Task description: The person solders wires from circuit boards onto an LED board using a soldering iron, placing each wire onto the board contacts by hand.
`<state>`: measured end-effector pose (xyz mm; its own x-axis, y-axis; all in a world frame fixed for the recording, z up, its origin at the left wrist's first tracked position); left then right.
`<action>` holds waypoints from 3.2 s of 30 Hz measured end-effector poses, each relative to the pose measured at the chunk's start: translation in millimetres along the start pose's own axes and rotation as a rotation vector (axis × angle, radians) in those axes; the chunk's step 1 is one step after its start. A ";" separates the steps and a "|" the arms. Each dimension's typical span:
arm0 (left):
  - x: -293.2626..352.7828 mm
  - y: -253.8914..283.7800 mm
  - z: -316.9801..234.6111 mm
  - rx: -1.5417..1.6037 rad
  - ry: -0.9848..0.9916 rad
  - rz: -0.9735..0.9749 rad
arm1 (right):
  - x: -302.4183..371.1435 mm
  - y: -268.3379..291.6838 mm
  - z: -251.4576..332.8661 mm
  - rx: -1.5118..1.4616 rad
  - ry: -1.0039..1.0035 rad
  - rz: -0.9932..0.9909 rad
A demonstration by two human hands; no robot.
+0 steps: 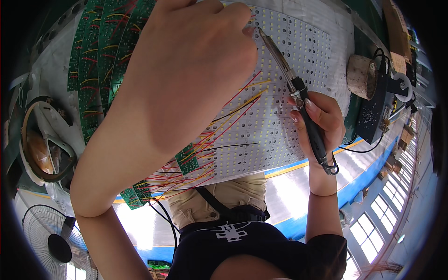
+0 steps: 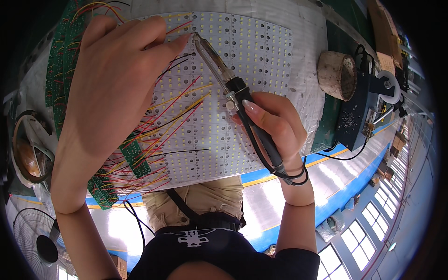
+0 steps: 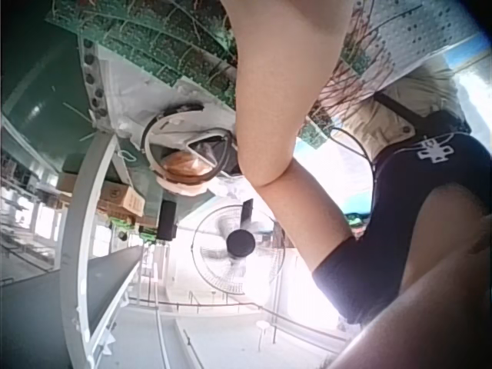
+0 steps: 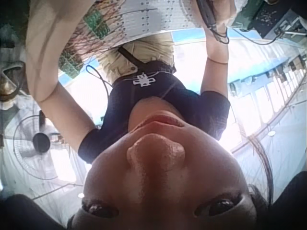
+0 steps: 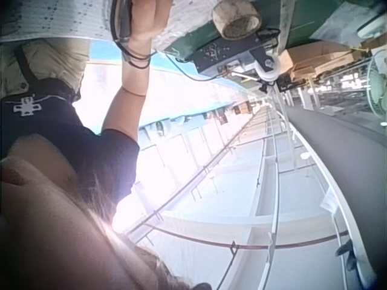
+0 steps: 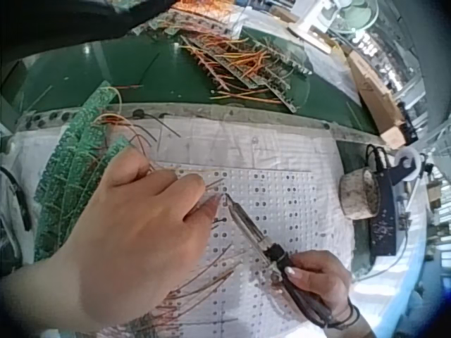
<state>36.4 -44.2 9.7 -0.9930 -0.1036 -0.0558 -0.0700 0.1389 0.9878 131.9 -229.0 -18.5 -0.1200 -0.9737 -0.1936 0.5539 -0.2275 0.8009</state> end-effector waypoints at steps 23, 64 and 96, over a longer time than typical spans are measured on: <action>-2.6 7.7 -6.0 0.018 0.030 0.017 | 5.1 -0.2 -2.9 -0.047 -0.003 0.002; 1.9 -0.6 4.6 0.022 -0.065 -0.008 | 8.7 -5.2 -8.1 -0.045 -0.007 -0.024; 69.6 29.6 48.0 0.287 0.151 0.009 | -28.9 -12.7 -132.5 -1.924 0.053 -1.075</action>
<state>-39.4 -0.1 28.0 -0.9699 -0.2435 -0.0040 -0.1066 0.4099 0.9059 237.5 -196.5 -98.1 -0.8529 -0.5144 -0.0889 0.2243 -0.2072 -0.9522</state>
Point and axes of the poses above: each hand's wrist, its own x-axis away from the middle knuckle, its own y-axis out of the back of the hand, z = x × y, the point moved 6 cm from there along -x, towards the middle knuckle, and after that the axes turned 12 degrees about z, right-handed, at the moved point
